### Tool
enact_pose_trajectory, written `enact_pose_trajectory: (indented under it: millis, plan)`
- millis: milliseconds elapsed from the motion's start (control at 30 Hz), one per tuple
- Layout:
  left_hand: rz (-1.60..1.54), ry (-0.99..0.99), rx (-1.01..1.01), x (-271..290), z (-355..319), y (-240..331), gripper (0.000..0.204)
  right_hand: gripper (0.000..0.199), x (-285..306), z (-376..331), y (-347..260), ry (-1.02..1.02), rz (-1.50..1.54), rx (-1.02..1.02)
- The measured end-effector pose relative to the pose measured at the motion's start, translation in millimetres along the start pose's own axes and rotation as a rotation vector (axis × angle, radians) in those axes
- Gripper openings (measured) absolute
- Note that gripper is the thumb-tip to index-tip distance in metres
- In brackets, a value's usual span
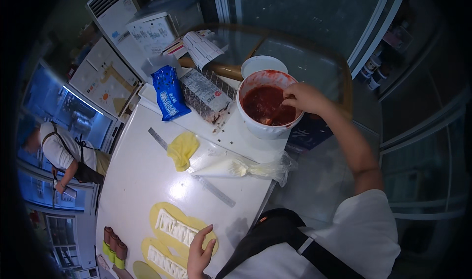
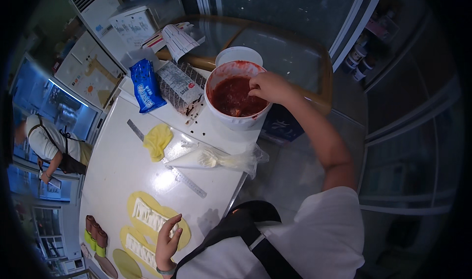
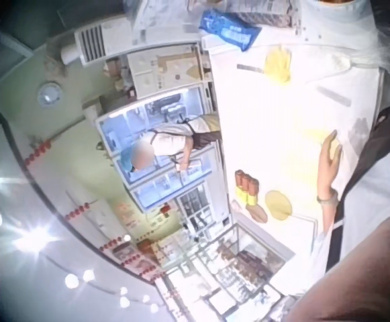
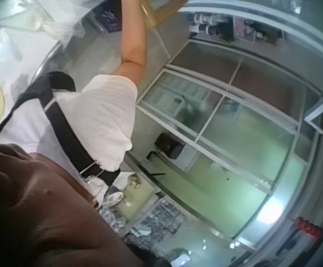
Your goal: The person assembles sushi rolls by placing yellow and green crepe-like sheets on a countertop, piping white cream and red sauce onto them, then rolling them into cylindrical shapes. The person handles the sheets, cream, and sauce, and arranges the finished rolls on the counter.
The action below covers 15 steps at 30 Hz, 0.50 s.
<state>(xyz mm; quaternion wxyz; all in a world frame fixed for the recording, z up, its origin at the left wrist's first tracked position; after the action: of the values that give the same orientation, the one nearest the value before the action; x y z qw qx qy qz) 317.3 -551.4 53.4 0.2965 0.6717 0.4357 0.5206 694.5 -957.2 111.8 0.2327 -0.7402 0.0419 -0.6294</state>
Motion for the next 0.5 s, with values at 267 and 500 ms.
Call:
enact_pose_trajectory:
  millis: [267, 500]
  plan:
    - [0.022, -0.038, 0.039, -5, 26, 20, 0.042, 0.021, -29, 27, -17, 0.053, 0.297, 0.289]
    - [0.053, -0.046, 0.073, -8, 34, 28, 0.042, 0.015, -26, 35, -25, 0.430, 0.124, 0.628]
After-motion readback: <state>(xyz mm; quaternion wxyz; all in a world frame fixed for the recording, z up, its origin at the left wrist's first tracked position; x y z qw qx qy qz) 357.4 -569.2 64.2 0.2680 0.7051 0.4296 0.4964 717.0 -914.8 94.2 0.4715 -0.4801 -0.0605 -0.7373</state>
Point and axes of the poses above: each hand's wrist, its own z-axis towards the middle knuckle, its own x-axis out of the back of the hand, y = z × x, the point moved 2 cm from there along z, towards the middle knuckle, and after that the axes turned 4 degrees about y, right-handed, at the moved point
